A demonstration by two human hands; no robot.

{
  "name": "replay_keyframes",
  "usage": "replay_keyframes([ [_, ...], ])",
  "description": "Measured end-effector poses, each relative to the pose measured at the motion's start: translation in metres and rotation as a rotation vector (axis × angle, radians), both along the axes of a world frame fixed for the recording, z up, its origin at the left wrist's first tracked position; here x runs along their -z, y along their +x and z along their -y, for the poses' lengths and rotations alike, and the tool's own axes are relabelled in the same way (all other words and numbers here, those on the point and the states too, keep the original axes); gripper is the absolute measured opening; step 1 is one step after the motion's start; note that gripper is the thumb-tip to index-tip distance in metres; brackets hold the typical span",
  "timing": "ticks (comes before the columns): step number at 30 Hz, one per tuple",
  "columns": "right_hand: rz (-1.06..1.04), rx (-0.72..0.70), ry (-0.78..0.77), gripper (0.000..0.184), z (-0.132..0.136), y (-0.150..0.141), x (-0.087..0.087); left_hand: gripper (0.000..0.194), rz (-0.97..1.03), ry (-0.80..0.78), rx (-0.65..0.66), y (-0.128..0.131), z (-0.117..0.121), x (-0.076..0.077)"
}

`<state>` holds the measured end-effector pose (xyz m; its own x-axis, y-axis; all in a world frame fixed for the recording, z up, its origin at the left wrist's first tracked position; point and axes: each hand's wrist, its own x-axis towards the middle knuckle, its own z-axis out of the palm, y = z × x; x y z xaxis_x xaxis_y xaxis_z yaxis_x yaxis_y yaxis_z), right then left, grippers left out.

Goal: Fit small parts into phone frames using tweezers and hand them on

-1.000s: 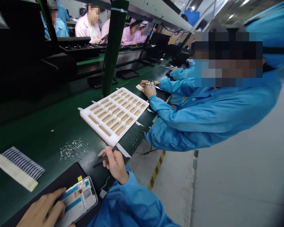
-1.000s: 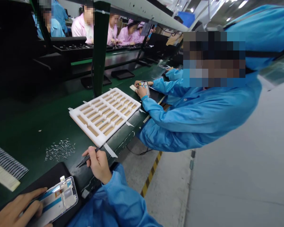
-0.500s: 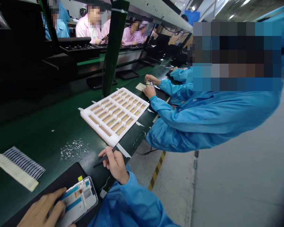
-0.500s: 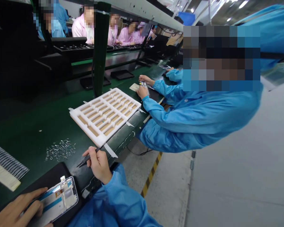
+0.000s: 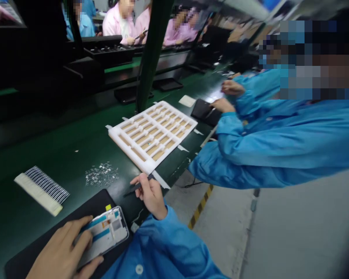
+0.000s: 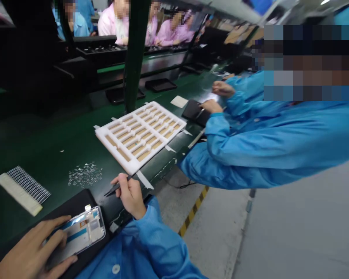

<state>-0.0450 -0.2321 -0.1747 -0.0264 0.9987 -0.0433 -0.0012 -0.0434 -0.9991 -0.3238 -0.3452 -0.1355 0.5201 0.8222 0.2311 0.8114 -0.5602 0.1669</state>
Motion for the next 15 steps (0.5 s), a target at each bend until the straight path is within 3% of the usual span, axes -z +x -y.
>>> replay_keyframes([
  [6,-0.015,0.028,-0.02,0.067,0.006,0.004,-0.003,0.029,-0.03,-0.17,-0.036,0.019,0.002,-0.032],
  [15,0.024,0.053,0.016,0.062,0.008,0.005,-0.001,0.031,-0.039,-0.212,-0.016,0.021,0.002,-0.037],
])
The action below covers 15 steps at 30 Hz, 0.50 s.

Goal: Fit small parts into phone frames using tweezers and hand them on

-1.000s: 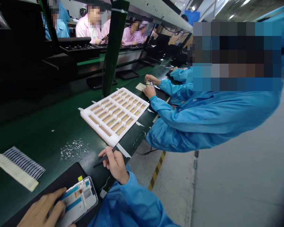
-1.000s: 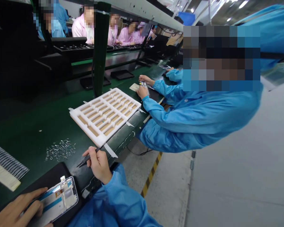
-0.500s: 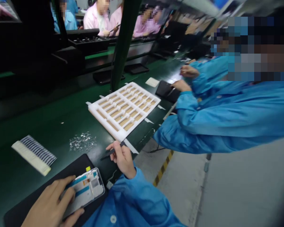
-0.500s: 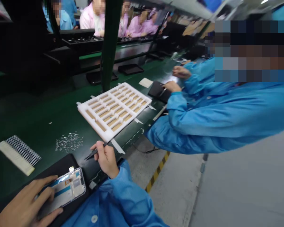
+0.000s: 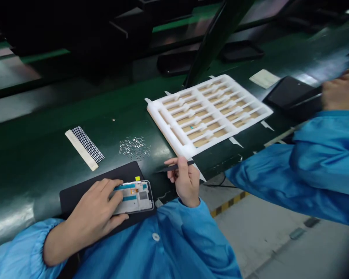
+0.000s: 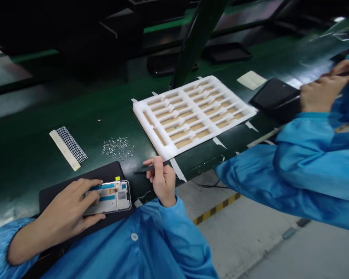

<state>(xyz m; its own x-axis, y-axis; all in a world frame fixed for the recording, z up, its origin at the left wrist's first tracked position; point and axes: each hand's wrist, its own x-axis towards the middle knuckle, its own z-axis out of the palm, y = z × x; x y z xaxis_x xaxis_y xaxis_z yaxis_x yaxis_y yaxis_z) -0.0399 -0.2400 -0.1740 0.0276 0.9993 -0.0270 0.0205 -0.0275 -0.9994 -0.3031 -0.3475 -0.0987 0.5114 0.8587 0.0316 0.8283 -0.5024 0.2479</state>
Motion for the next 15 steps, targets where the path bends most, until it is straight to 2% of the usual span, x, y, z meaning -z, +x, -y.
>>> replay_keyframes([
  [8,-0.027,0.011,0.009,0.058,0.0008,0.0003,0.0009,0.035,-0.025,0.01,0.0,0.0019,0.0002,0.0006],
  [15,-0.018,0.031,0.002,0.058,0.0015,0.0008,0.0013,0.06,-0.019,-0.052,0.002,0.001,-0.0027,0.0004],
])
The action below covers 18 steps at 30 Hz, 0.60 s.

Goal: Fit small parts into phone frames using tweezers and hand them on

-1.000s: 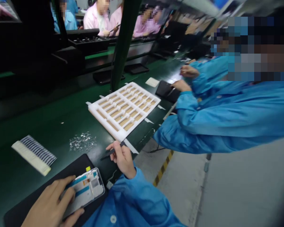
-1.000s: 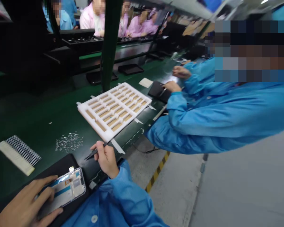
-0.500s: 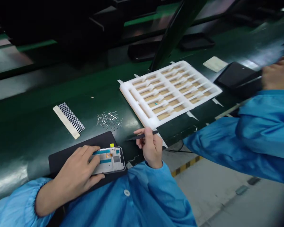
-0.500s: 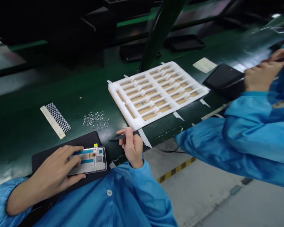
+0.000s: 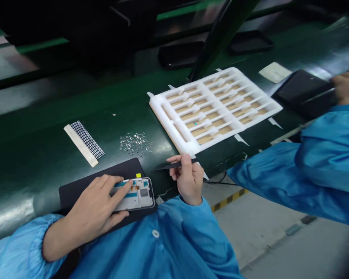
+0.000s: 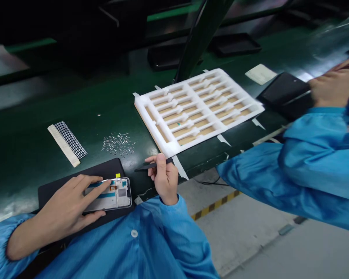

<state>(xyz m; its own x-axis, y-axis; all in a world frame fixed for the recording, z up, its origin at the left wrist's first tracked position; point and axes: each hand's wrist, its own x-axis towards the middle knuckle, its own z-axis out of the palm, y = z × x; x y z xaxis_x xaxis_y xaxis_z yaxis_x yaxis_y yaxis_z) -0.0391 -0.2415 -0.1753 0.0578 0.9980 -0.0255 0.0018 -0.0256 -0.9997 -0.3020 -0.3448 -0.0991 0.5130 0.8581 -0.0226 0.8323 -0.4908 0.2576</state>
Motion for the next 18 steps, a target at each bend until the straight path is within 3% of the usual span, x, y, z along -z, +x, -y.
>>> replay_keyframes([
  [18,0.005,-0.013,0.017,0.059,-0.0002,-0.0002,-0.0027,0.06,-0.012,0.019,0.013,0.0028,-0.0027,-0.0024],
])
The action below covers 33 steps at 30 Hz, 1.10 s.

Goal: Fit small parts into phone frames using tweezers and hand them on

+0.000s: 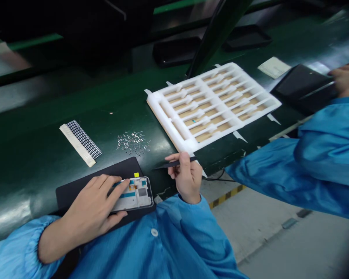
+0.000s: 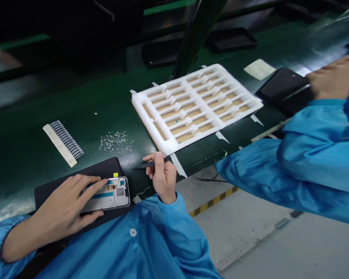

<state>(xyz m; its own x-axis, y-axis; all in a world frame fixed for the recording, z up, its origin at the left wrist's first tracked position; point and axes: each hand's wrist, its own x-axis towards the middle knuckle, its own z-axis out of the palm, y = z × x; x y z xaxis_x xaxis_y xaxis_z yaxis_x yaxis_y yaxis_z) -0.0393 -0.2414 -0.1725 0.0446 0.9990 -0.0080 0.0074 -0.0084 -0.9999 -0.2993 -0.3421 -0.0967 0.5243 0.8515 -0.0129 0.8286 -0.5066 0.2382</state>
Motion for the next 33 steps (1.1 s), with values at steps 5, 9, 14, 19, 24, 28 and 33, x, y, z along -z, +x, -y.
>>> replay_keyframes([
  [5,-0.011,-0.001,0.008,0.058,0.0,0.0,0.001,0.062,-0.004,0.051,0.011,0.0,0.001,0.0],
  [9,-0.037,0.001,0.004,0.056,0.0,0.0,0.001,0.062,-0.027,0.032,0.019,-0.003,0.0,-0.005],
  [14,-0.069,0.005,-0.005,0.055,-0.001,0.0,0.001,0.058,-0.013,-0.011,0.035,-0.007,-0.002,-0.011],
  [19,-0.049,-0.004,-0.008,0.055,-0.001,0.0,0.001,0.047,0.013,-0.013,0.018,-0.006,-0.002,-0.01],
  [24,-0.047,-0.004,-0.015,0.059,-0.001,-0.001,-0.001,0.035,0.011,0.003,0.018,-0.005,0.0,-0.01],
  [28,-0.024,-0.031,-0.042,0.064,-0.003,-0.002,-0.004,0.019,0.043,0.056,-0.013,-0.005,0.001,-0.011],
  [33,0.003,-0.076,-0.01,0.064,-0.002,-0.001,-0.008,0.024,0.045,0.091,-0.093,-0.017,-0.007,-0.021],
])
